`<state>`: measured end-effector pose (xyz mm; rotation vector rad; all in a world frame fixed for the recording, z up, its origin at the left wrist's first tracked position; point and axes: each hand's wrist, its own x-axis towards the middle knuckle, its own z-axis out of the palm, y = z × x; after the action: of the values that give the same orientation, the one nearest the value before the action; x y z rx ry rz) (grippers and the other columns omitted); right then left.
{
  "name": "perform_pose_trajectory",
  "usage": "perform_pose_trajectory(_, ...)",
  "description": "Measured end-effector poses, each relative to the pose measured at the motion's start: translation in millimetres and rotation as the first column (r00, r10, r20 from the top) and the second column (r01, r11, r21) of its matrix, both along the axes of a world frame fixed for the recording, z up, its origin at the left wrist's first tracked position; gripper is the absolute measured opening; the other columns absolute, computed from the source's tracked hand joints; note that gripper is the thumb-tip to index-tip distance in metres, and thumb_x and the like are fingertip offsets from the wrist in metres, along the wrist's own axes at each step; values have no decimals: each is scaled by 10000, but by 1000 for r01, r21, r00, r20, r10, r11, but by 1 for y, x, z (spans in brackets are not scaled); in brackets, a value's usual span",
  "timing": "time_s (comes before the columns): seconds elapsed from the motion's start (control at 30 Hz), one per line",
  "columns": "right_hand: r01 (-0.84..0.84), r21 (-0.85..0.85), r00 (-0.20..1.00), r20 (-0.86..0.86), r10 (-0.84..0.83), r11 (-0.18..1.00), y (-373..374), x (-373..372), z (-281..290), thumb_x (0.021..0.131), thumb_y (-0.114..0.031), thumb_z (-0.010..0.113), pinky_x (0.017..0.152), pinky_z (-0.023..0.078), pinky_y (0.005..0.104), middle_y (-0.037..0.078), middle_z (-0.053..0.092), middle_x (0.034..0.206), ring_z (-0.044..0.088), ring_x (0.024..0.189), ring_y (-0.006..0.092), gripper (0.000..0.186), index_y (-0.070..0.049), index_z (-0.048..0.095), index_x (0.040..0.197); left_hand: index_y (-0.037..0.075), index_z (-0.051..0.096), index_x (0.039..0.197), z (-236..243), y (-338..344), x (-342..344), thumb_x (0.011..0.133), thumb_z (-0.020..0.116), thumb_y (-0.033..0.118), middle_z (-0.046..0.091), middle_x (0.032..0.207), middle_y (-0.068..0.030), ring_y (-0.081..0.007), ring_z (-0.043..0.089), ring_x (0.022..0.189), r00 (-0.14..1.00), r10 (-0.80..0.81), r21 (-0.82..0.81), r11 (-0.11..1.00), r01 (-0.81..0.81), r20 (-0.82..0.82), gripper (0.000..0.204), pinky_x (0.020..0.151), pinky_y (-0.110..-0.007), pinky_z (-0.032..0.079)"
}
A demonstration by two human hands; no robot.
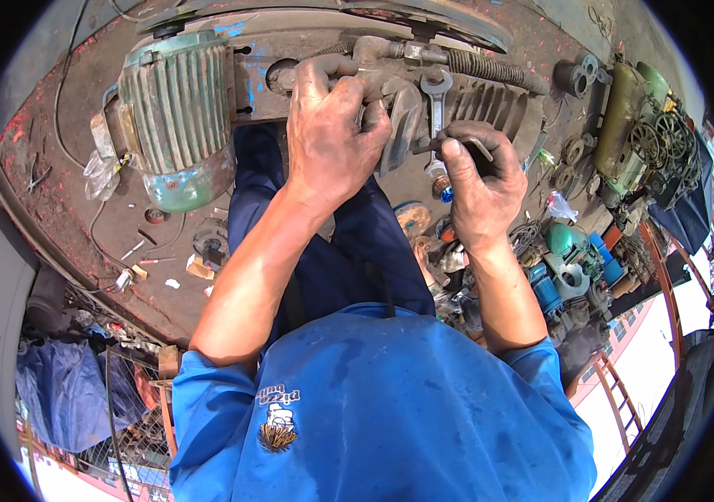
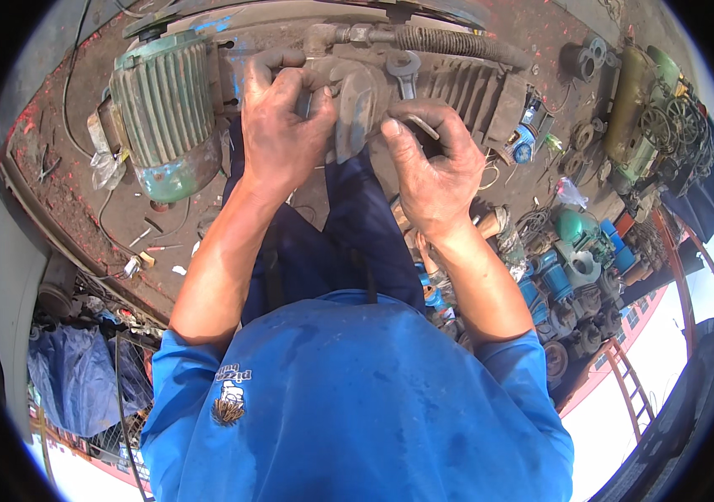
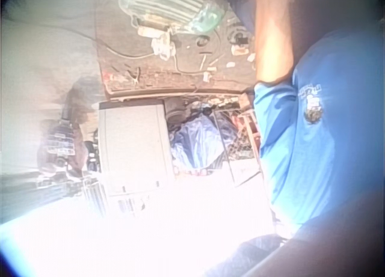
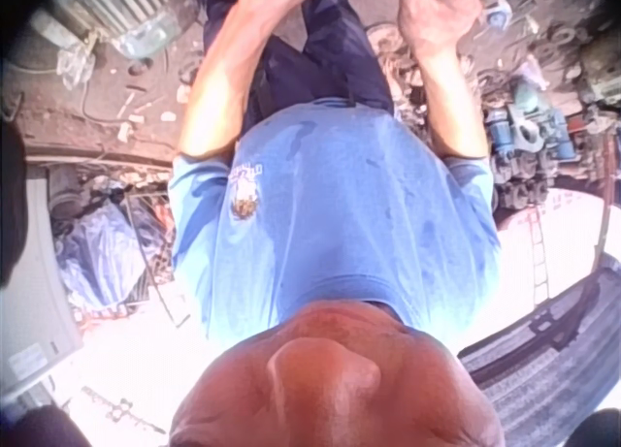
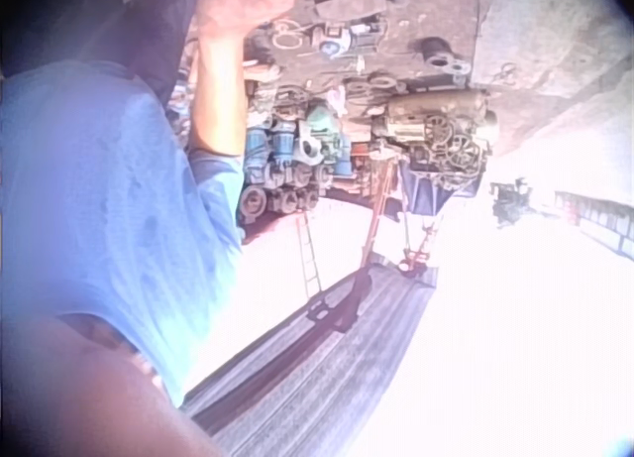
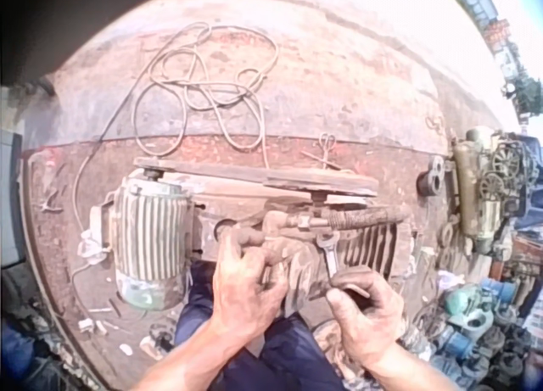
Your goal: The person uses a wrench to loosen and tighten bolts on a motor assembly, repeatedly adjusting nuts and bolts while holding the motor with one hand. The person also handles a bolt and repositions the motor during the process.
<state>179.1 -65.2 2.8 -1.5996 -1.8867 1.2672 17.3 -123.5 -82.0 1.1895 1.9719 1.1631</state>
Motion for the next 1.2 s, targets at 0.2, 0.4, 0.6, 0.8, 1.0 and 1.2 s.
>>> perform_pose_trajectory(0.2,28,-31,999,-27,-29,999,-3,1,-1,912,-107,788,786,524,252,63,732,939,650,845,113,182,-5,694,1029,26,691,971,9,-2,-4,752,750,95,600,1117,-193,-394,580,1052,998,-60,-73,995,62,34,237,873,-474,515)
perform_pose_trajectory(0.4,40,-57,999,-27,-42,998,-4,1,-1,916,-108,784,788,525,253,59,727,932,651,848,116,177,-7,696,1031,28,690,1002,3,-1,-1,766,760,138,583,1170,-201,-404,579,1047,999,-40,-63,997,38,-23,270,869,-485,517)
perform_pose_trajectory(0.6,-14,0,1000,16,14,1000,-2,3,-2,918,-113,783,791,531,261,66,725,943,656,855,120,185,-7,696,1042,44,699,1026,6,-4,-4,766,785,140,571,1202,-182,-403,583,1062,998,-63,-25,998,63,8,290,878,-482,517)
perform_pose_trajectory(0.8,-1,11,1000,-17,1,1000,-1,1,-4,916,-112,786,795,532,260,69,724,945,653,854,116,191,-4,694,1045,75,715,1027,3,-5,-2,760,783,133,569,1221,-168,-396,578,1077,998,-33,-37,999,35,46,282,889,-484,514)
perform_pose_trajectory(1.0,-5,-11,1000,-20,5,1000,0,1,-4,915,-100,785,791,530,254,65,721,943,647,847,108,192,3,691,1048,80,711,1012,4,-5,-5,767,798,162,569,1220,-160,-390,576,1084,997,-73,-55,996,74,16,273,903,-477,509)
perform_pose_trajectory(1.2,-23,-2,999,-43,23,1000,0,0,-6,918,-95,780,784,527,251,60,722,941,646,843,105,183,2,690,1046,77,714,970,-2,-6,0,749,794,138,573,1220,-166,-393,575,1092,998,-23,-35,999,24,51,243,906,-474,503)
